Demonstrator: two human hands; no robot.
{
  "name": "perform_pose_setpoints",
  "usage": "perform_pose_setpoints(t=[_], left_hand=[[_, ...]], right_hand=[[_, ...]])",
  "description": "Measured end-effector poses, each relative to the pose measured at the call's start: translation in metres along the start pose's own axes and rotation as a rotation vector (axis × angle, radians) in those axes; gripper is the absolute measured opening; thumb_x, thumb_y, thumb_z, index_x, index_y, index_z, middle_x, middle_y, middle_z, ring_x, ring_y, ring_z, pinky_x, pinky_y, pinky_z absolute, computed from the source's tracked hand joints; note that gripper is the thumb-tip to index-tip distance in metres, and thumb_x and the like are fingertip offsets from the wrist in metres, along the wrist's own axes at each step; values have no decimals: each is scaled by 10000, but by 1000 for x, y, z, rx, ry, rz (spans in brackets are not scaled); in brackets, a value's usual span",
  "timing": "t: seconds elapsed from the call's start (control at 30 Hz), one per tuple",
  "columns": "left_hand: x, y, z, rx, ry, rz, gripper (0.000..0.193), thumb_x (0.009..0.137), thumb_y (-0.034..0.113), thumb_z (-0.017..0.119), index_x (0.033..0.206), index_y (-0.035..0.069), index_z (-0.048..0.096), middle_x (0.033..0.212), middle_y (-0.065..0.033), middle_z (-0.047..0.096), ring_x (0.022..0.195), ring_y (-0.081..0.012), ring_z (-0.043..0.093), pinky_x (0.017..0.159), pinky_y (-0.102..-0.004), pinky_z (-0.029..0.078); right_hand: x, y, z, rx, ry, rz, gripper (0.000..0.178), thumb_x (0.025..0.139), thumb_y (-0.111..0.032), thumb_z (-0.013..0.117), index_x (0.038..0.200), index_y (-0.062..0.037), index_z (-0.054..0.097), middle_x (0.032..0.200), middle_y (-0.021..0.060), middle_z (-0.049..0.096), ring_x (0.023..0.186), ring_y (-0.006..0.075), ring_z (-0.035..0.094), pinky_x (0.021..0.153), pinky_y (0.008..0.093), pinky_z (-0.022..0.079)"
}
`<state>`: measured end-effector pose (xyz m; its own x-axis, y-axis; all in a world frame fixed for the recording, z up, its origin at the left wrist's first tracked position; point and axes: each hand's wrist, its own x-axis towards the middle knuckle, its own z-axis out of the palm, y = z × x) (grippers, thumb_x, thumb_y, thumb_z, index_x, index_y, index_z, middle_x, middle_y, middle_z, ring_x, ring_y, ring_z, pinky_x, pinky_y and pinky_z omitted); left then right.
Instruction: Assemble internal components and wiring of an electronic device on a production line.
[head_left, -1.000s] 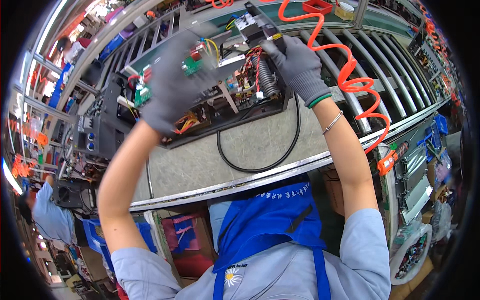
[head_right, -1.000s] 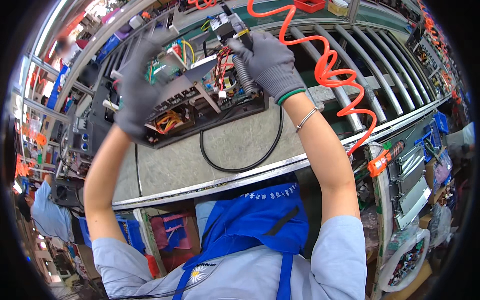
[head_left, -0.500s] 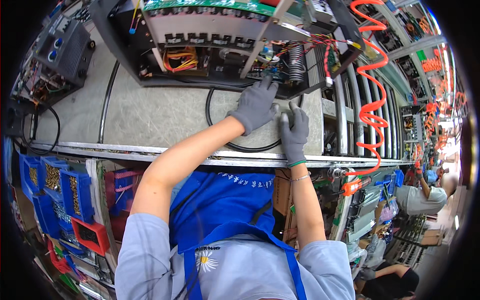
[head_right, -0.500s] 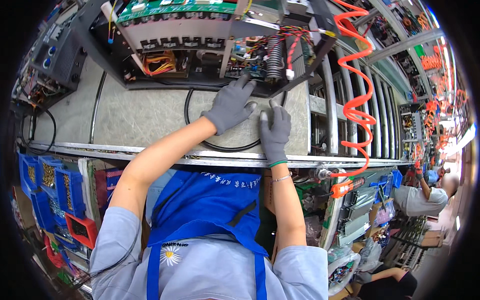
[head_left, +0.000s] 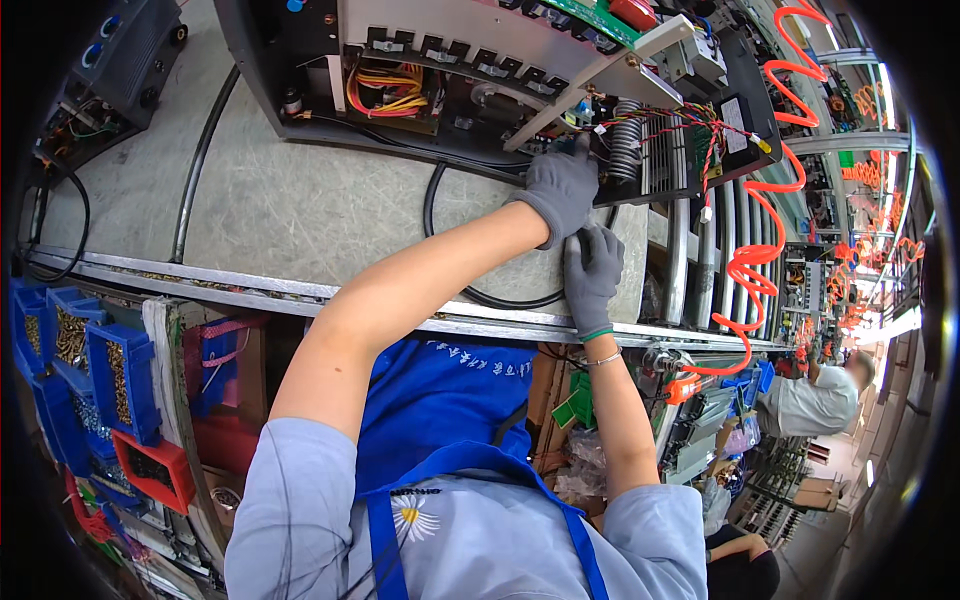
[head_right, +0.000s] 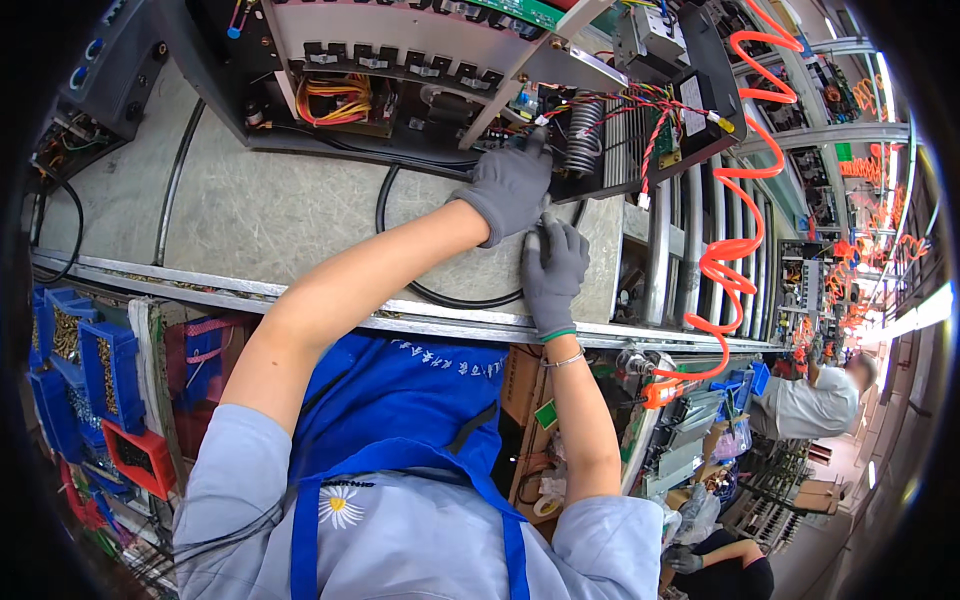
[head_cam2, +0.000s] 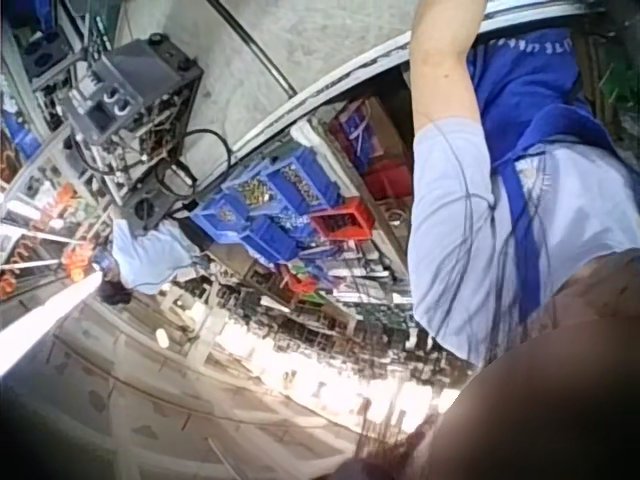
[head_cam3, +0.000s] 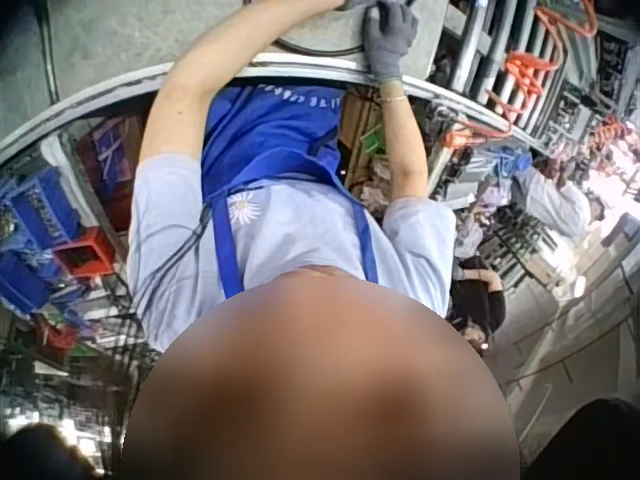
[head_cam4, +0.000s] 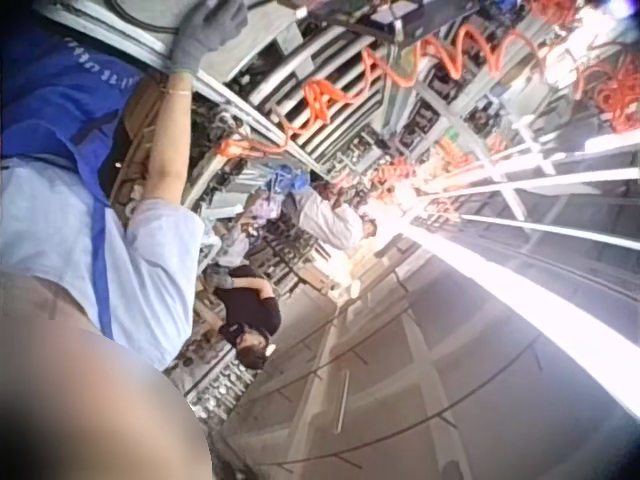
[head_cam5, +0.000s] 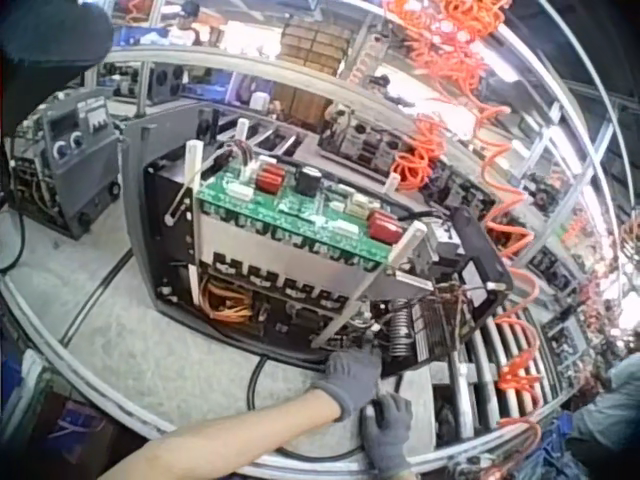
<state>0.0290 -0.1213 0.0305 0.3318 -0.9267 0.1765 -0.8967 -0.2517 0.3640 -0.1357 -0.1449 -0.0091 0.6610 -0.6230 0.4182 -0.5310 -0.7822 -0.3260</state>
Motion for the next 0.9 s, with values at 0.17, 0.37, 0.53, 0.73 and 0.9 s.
perform_pose_setpoints(t=[0.17, 0.37, 0.53, 0.73, 0.9], left_hand=[[20, 13, 3, 159, -141, -99, 412, 867, 198, 580, 1255, 59, 589, 1343, -177, 549, 948, -251, 672, 696, -417, 507], [44, 24, -7, 505, -271, 86, 240, 829, 190, 606, 1025, 117, 724, 1015, -97, 705, 904, -258, 682, 653, -439, 509], [31, 22, -22, 487, -399, 114, 286, 794, 215, 650, 1052, 115, 719, 1040, -127, 678, 875, -252, 676, 628, -436, 511], [-46, 19, -69, 235, 95, 290, 208, 769, 236, 663, 900, 79, 627, 925, -110, 584, 743, -264, 651, 558, -382, 504], [-108, 38, -84, 8, -104, 904, 222, 781, 278, 622, 864, 77, 577, 888, -78, 545, 810, -249, 587, 662, -381, 491]], right_hand=[[2, 0, 0, -4, 2, 7, 352, 818, -167, 639, 1156, -69, 639, 1096, 138, 611, 1053, 330, 531, 940, 422, 408], [3, -2, -3, 0, 6, 30, 346, 814, -174, 642, 1147, -80, 642, 1091, 121, 609, 1057, 317, 529, 941, 418, 402], [1, -2, 0, 45, 24, 36, 349, 805, -202, 648, 1137, -97, 642, 1074, 102, 607, 1064, 303, 524, 927, 422, 398], [1, 4, -5, 83, 60, 39, 337, 799, -209, 645, 1121, -111, 647, 1052, 93, 607, 1035, 305, 530, 917, 422, 404], [-1, 15, -5, 816, 105, 297, 331, 905, -230, 595, 1198, -77, 619, 1136, 88, 618, 1045, 244, 582, 946, 383, 425]])
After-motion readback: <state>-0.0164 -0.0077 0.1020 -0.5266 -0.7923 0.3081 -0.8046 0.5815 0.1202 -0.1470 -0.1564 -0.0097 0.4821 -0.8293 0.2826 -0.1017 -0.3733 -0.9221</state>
